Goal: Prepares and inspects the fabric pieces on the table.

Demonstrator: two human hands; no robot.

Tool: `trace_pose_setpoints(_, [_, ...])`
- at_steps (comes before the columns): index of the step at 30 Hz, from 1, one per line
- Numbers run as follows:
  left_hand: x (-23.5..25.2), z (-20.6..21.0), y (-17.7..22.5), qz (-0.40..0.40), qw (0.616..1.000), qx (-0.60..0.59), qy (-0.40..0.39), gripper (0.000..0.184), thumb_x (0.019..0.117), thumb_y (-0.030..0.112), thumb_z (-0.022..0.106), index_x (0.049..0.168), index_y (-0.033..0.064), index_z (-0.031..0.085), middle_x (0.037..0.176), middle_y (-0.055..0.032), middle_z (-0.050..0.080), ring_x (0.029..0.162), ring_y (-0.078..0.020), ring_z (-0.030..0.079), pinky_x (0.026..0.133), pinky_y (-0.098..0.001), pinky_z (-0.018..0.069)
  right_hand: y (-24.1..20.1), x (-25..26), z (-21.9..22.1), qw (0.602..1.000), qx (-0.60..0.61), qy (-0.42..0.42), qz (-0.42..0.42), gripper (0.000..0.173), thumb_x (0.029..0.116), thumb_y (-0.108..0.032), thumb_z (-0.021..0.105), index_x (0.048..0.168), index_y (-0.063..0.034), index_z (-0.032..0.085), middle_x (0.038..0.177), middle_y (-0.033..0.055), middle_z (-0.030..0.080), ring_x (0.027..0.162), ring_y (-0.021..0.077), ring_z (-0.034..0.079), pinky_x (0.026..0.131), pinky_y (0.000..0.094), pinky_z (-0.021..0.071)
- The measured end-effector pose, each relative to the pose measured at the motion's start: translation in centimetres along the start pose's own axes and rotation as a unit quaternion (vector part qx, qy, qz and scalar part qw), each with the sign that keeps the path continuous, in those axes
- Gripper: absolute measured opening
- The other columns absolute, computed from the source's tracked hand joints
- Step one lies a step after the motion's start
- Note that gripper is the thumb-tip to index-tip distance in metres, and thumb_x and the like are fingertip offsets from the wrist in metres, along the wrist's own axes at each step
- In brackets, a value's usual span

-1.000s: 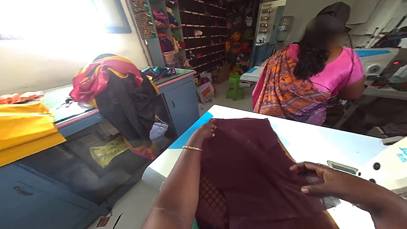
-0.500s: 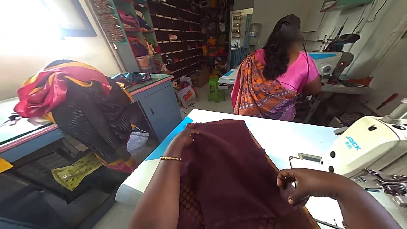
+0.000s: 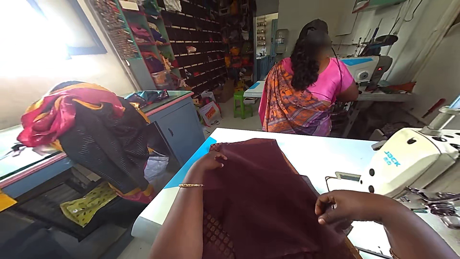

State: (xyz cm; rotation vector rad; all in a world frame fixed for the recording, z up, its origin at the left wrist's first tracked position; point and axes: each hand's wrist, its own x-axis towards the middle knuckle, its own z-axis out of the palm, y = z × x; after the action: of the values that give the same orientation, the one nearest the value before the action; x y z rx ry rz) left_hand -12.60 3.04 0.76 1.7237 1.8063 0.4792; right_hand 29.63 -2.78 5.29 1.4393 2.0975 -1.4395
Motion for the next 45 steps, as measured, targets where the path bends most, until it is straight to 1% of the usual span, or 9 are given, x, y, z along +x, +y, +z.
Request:
trace_pose_setpoints(4, [-0.2, -0.2, 0.5, 0.015, 1.000, 0.010, 0.025, 0.040, 0.0895, -0.003, 0.074, 0.128, -0.0011, 0.066, 0.133, -0.0279, 0.060, 0.123, -0.0416, 0.057, 0.106, -0.0573, 0.0426, 0.2, -0.1, -0.4, 0.996, 0.000, 0.088, -0.001, 0.036, 0.0928, -0.004, 0.074, 0.124, -0.0019, 0.056, 0.107, 0.0133, 0.060, 0.083, 0.0174, 0.063, 0.075, 0.0312, 0.0561])
trace_pose_setpoints(11, [-0.3, -0.9, 0.2, -0.007, 0.997, -0.024, 0.072, 0.042, 0.0871, -0.006, 0.076, 0.127, -0.0024, 0.064, 0.129, -0.0255, 0.062, 0.120, -0.0379, 0.060, 0.103, -0.0538, 0.0467, -0.1, -2.9, -0.3, 0.973, -0.021, 0.224, -0.044, 0.047, 0.0833, -0.017, 0.087, 0.123, -0.0113, 0.061, 0.111, 0.0119, 0.062, 0.095, 0.0238, 0.063, 0.080, 0.0418, 0.0534])
trace_pose_setpoints(14, [-0.5, -1.0, 0.1, -0.018, 0.998, -0.028, 0.051, 0.039, 0.0872, -0.007, 0.075, 0.124, -0.0036, 0.065, 0.122, -0.0232, 0.065, 0.112, -0.0329, 0.064, 0.099, -0.0494, 0.0498, 0.1, -3.6, -0.5, 0.980, -0.042, 0.193, -0.021, 0.049, 0.0842, -0.014, 0.085, 0.126, -0.0107, 0.059, 0.116, 0.0131, 0.063, 0.098, 0.0247, 0.065, 0.082, 0.0413, 0.0551])
trace_pose_setpoints(17, [-0.4, -0.8, 0.0, -0.035, 0.999, 0.001, 0.035, 0.042, 0.0852, -0.005, 0.078, 0.125, -0.0030, 0.065, 0.128, -0.0237, 0.064, 0.121, -0.0351, 0.061, 0.105, -0.0516, 0.0462, -0.3, -2.4, -0.1, 0.987, -0.091, 0.125, 0.031, 0.050, 0.0869, -0.011, 0.082, 0.130, -0.0022, 0.057, 0.113, 0.0187, 0.064, 0.096, 0.0272, 0.064, 0.085, 0.0437, 0.0530])
trace_pose_setpoints(25, [-1.0, -0.8, 1.0, -0.035, 0.998, 0.044, -0.036, 0.053, 0.0823, -0.006, 0.080, 0.132, 0.0013, 0.063, 0.137, -0.0227, 0.060, 0.125, -0.0371, 0.058, 0.107, -0.0535, 0.0435, -1.1, 0.4, 1.2, 0.990, -0.094, -0.003, 0.108, 0.049, 0.0883, -0.004, 0.079, 0.128, 0.0010, 0.051, 0.104, 0.0162, 0.061, 0.084, 0.0220, 0.065, 0.075, 0.0363, 0.0558])
trace_pose_setpoints(33, [-1.1, -0.6, 1.1, -0.019, 0.997, 0.047, -0.056, 0.050, 0.0828, -0.005, 0.080, 0.130, -0.0035, 0.063, 0.135, -0.0277, 0.059, 0.125, -0.0413, 0.056, 0.106, -0.0569, 0.0433, -0.8, -4.0, -0.2, 0.991, -0.049, 0.120, 0.025, 0.055, 0.0853, -0.005, 0.083, 0.133, -0.0110, 0.057, 0.121, 0.0174, 0.060, 0.089, 0.0248, 0.068, 0.074, 0.0368, 0.0595])
trace_pose_setpoints(37, [-0.8, -0.4, 1.1, -0.013, 0.996, 0.059, -0.062, 0.051, 0.0841, -0.002, 0.081, 0.132, -0.0036, 0.062, 0.136, -0.0280, 0.058, 0.128, -0.0416, 0.054, 0.108, -0.0574, 0.0420, -0.2, -3.2, -0.3, 0.998, 0.003, 0.053, -0.031, 0.053, 0.0843, 0.005, 0.078, 0.131, -0.0111, 0.056, 0.115, 0.0125, 0.063, 0.072, 0.0161, 0.066, 0.064, 0.0301, 0.0579])
trace_pose_setpoints(42, [-0.8, -0.3, 1.9, -0.013, 0.998, 0.055, 0.002, 0.048, 0.0871, -0.004, 0.077, 0.133, -0.0017, 0.061, 0.135, -0.0267, 0.060, 0.125, -0.0403, 0.058, 0.107, -0.0554, 0.0445, 0.1, 0.0, -0.2, 0.996, -0.087, 0.025, 0.025, 0.062, 0.0855, 0.004, 0.077, 0.141, -0.0104, 0.055, 0.136, 0.0162, 0.057, 0.083, 0.0214, 0.061, 0.073, 0.0389, 0.0518])
trace_pose_setpoints(45, [-0.9, -0.2, 2.2, -0.021, 0.999, 0.030, 0.033, 0.049, 0.0884, -0.002, 0.077, 0.134, -0.0020, 0.059, 0.133, -0.0272, 0.060, 0.123, -0.0402, 0.059, 0.106, -0.0554, 0.0445, -0.3, -0.2, -0.1, 0.995, -0.085, 0.017, 0.047, 0.058, 0.0878, -0.003, 0.079, 0.140, -0.0077, 0.053, 0.124, 0.0163, 0.059, 0.075, 0.0162, 0.057, 0.069, 0.0332, 0.0501])
